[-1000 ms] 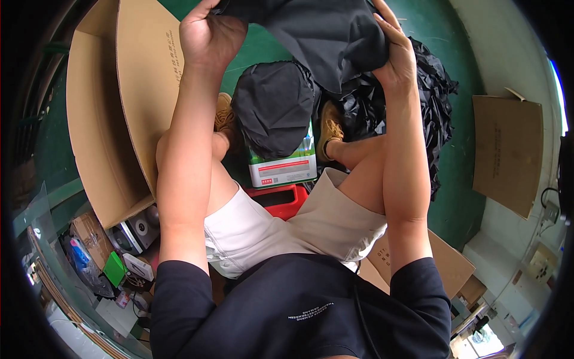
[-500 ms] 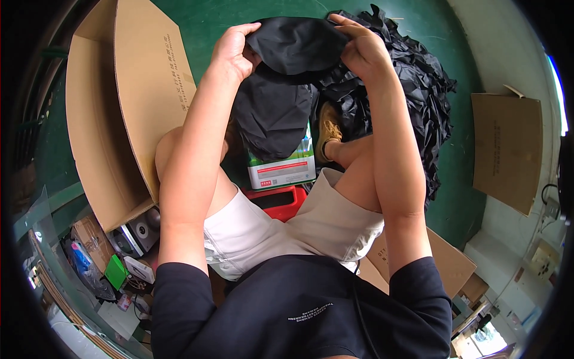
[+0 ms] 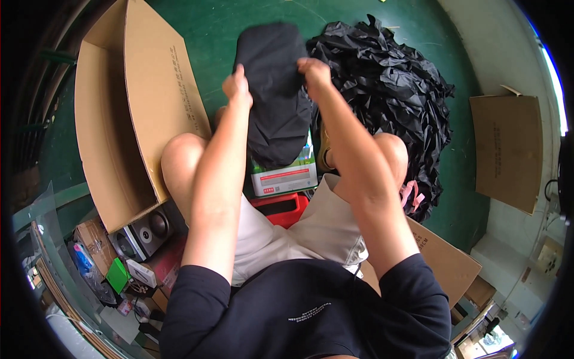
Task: Inspecting black fabric covers or bags in a warehouse setting.
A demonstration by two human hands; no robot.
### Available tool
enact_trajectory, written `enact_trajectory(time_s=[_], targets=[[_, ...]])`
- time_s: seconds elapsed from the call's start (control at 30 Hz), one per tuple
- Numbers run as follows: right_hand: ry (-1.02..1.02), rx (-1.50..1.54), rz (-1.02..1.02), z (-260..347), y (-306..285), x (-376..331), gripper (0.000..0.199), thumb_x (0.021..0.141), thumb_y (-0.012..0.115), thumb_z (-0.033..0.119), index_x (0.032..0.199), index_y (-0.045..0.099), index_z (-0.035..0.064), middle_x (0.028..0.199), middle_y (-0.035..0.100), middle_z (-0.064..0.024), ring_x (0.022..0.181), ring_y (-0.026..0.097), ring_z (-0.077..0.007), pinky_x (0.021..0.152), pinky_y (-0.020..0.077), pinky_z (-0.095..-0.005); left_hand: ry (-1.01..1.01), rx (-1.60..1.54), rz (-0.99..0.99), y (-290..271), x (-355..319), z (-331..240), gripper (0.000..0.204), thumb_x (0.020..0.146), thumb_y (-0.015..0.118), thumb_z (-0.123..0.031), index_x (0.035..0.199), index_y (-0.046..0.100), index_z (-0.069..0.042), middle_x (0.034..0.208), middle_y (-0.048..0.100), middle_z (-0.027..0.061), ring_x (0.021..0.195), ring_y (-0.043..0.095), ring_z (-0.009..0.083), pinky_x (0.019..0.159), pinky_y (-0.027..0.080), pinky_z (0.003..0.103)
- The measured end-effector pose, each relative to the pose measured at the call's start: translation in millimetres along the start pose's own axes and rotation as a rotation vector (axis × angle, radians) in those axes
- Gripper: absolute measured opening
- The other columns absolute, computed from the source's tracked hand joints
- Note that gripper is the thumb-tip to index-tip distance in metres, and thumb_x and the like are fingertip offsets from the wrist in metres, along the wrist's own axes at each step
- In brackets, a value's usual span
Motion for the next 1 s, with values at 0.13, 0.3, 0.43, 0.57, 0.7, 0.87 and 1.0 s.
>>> enact_trajectory(time_s=[0.13, 0.3, 0.43, 0.57, 0.7, 0.87, 1.0], targets=[[0.099, -0.166, -0.213, -118.9, -59.3, -31.4, 0.012, 0.075, 0.061, -0.004, 0.08, 0.069, 0.0031, 0.072, 0.065, -0.0043, 0.065, 0.059, -0.0134, 0.061, 0.0471, -0.028, -0.042, 0.353, -0.139, -52.4, -30.7, 95.8, 0.044, 0.086, 0.072, -0.032, 0.089, 0.068, 0.012, 0.092, 0.07, 0.0237, 0.085, 0.067, 0.0315, 0.077, 0.049, 0.041], [0.111, -0.405, -0.38, -135.7, -66.9, -93.1, 0.016, 0.075, 0.066, 0.003, 0.089, 0.06, 0.0034, 0.088, 0.066, -0.0119, 0.085, 0.064, -0.0266, 0.081, 0.0494, -0.0353, -0.022, 0.476, -0.16, -91.3, -51.8, 105.9, 0.04, 0.087, 0.069, -0.03, 0.086, 0.067, 0.01, 0.09, 0.069, 0.0255, 0.085, 0.067, 0.0357, 0.077, 0.05, 0.043], [0.227, -0.57, -0.503, -133.0, -81.6, -120.1, 0.019, 0.076, 0.059, 0.003, 0.095, 0.056, 0.0038, 0.1, 0.065, -0.0198, 0.096, 0.063, -0.0384, 0.09, 0.0482, -0.0424, -0.02, 0.721, -0.25, -100.3, -88.5, 89.2, 0.035, 0.087, 0.067, -0.03, 0.09, 0.07, 0.005, 0.096, 0.07, 0.0234, 0.091, 0.067, 0.0402, 0.081, 0.051, 0.046], [0.333, -0.602, -0.57, -126.5, -82.6, -155.1, 0.026, 0.078, 0.06, 0.005, 0.103, 0.053, 0.0026, 0.105, 0.065, -0.0227, 0.102, 0.063, -0.0401, 0.092, 0.0486, -0.0447, -0.077, 0.792, -0.317, -119.9, -124.3, 93.7, 0.032, 0.084, 0.065, -0.028, 0.098, 0.072, 0.0, 0.105, 0.07, 0.0208, 0.098, 0.066, 0.039, 0.086, 0.051, 0.047], [0.453, -0.657, -0.605, -120.1, -91.1, -162.7, 0.031, 0.081, 0.062, 0.01, 0.109, 0.052, 0.0029, 0.109, 0.064, -0.0219, 0.104, 0.062, -0.0399, 0.092, 0.0489, -0.0466, -0.143, 0.797, -0.333, -119.1, -118.7, 97.8, 0.049, 0.076, 0.073, -0.034, 0.112, 0.067, 0.0, 0.122, 0.063, 0.0223, 0.113, 0.059, 0.0393, 0.097, 0.045, 0.048], [0.471, -0.815, -0.589, -121.1, -91.6, -159.2, 0.037, 0.081, 0.063, 0.011, 0.117, 0.056, 0.0073, 0.119, 0.057, -0.0167, 0.113, 0.057, -0.0362, 0.094, 0.0484, -0.0441, -0.1, 0.555, -0.337, -110.8, -72.5, 115.3, 0.074, 0.071, 0.08, -0.048, 0.114, 0.063, 0.009, 0.124, 0.061, 0.0263, 0.119, 0.056, 0.0404, 0.103, 0.042, 0.045], [0.451, -0.781, -0.516, -115.8, -85.0, -158.5, 0.042, 0.081, 0.064, 0.011, 0.122, 0.058, 0.013, 0.124, 0.053, -0.0138, 0.118, 0.054, -0.0337, 0.097, 0.047, -0.0423, -0.13, 0.732, -0.154, -106.9, -52.7, 113.0, 0.079, 0.061, 0.089, -0.046, 0.11, 0.064, 0.011, 0.121, 0.062, 0.0289, 0.116, 0.058, 0.0398, 0.102, 0.044, 0.042]])
Point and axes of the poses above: each hand's wrist, its own x-axis towards the middle knuckle, its own y-axis out of the palm, z = x × y, the point moved 9 cm from there along x, towards the middle knuckle
